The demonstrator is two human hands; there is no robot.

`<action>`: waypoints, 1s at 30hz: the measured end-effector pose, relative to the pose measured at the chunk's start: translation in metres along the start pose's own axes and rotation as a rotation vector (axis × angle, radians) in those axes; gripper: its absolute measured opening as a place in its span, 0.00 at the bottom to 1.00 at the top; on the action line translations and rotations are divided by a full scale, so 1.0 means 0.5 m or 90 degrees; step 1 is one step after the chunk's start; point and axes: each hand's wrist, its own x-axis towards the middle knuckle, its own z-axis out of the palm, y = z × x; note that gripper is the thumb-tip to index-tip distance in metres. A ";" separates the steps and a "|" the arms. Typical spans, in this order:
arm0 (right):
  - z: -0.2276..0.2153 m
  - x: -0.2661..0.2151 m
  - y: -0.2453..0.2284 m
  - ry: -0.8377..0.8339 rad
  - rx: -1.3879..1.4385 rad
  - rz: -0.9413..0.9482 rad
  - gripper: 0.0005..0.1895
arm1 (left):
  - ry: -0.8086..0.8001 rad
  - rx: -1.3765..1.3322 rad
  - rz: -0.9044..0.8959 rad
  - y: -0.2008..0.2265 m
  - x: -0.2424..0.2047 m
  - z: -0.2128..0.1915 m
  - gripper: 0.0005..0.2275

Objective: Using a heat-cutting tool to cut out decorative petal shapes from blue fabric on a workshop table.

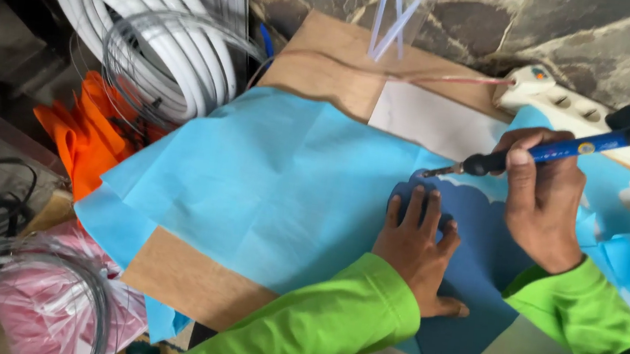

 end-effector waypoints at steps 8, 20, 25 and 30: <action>0.014 0.001 0.012 -0.018 -0.007 -0.005 0.11 | 0.002 -0.008 -0.009 0.001 0.000 0.002 0.46; 0.016 -0.001 0.019 -0.023 0.008 0.002 0.11 | -0.028 -0.014 -0.012 0.003 0.002 -0.004 0.45; 0.015 -0.001 0.019 -0.024 0.002 0.012 0.11 | -0.054 -0.008 -0.012 0.004 0.002 -0.012 0.45; 0.010 0.002 0.020 -0.035 -0.030 0.007 0.14 | -0.050 -0.022 -0.013 0.003 0.004 -0.011 0.45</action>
